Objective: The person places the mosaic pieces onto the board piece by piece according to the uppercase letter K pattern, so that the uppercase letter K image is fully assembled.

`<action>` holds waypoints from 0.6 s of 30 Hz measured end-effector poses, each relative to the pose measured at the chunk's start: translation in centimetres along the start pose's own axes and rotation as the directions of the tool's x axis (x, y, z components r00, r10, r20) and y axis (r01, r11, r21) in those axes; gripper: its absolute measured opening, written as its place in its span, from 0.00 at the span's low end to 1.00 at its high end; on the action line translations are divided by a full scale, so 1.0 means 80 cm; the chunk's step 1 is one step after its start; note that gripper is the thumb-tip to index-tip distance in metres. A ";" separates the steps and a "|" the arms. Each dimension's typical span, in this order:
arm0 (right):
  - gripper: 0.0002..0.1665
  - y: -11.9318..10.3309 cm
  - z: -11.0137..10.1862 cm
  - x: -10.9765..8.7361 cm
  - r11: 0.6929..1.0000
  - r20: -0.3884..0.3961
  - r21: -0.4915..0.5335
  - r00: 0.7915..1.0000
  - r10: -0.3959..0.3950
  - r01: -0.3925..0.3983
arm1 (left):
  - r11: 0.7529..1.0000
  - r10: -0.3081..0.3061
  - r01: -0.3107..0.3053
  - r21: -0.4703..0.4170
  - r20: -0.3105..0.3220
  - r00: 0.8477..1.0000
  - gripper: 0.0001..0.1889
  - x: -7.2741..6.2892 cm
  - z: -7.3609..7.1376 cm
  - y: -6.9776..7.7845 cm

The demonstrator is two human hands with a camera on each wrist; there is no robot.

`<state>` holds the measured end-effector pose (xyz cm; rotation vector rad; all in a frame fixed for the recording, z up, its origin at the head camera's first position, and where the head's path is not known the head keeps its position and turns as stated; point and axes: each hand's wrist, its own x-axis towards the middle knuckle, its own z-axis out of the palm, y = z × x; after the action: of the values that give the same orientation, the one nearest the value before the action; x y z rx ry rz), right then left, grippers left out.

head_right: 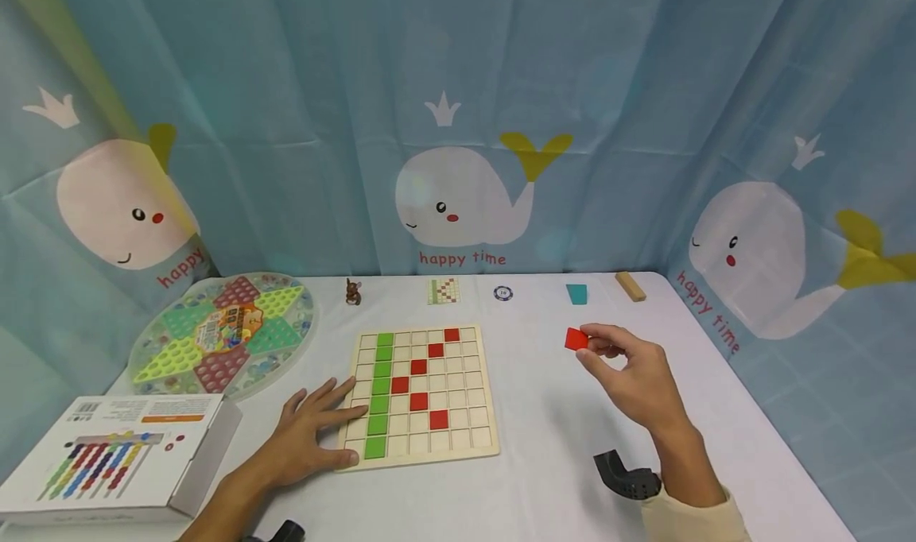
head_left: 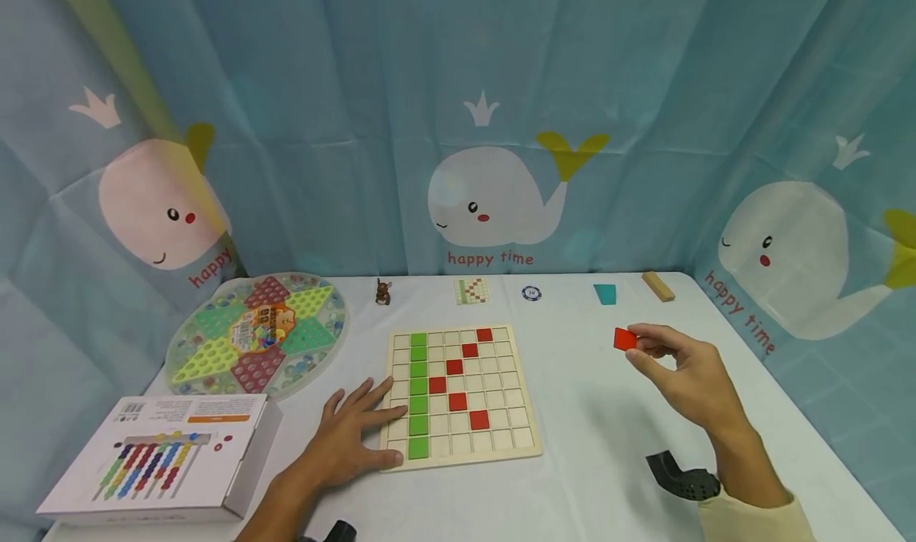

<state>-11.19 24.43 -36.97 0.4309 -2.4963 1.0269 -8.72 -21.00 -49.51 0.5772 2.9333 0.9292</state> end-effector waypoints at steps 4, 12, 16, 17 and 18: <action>0.20 -0.014 0.008 -0.002 0.995 0.019 0.068 0.997 -0.071 0.069 | 1.000 -0.002 0.002 0.003 -0.001 1.000 0.38 0.000 0.000 0.000; 0.22 -0.040 0.038 -0.008 0.973 0.085 0.153 0.979 -0.187 0.172 | 1.000 -0.002 0.002 0.001 0.003 1.000 0.37 0.000 -0.001 0.000; 0.20 -0.046 0.053 -0.013 0.969 0.127 0.180 0.972 -0.196 0.172 | 1.000 -0.004 0.004 0.003 0.002 1.000 0.38 0.000 0.001 0.000; 0.19 -0.048 0.057 -0.014 0.967 0.138 0.189 0.971 -0.197 0.170 | 1.000 -0.004 0.004 0.004 0.001 1.000 0.38 0.000 0.001 0.000; 0.19 -0.049 0.061 -0.015 0.966 0.148 0.197 0.969 -0.198 0.168 | 1.000 -0.006 0.006 0.005 0.001 1.000 0.38 0.000 0.001 0.000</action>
<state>-9.74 18.40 -38.37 0.8198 -2.4554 1.1917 -8.75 -20.96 -49.58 0.5691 2.9355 0.9215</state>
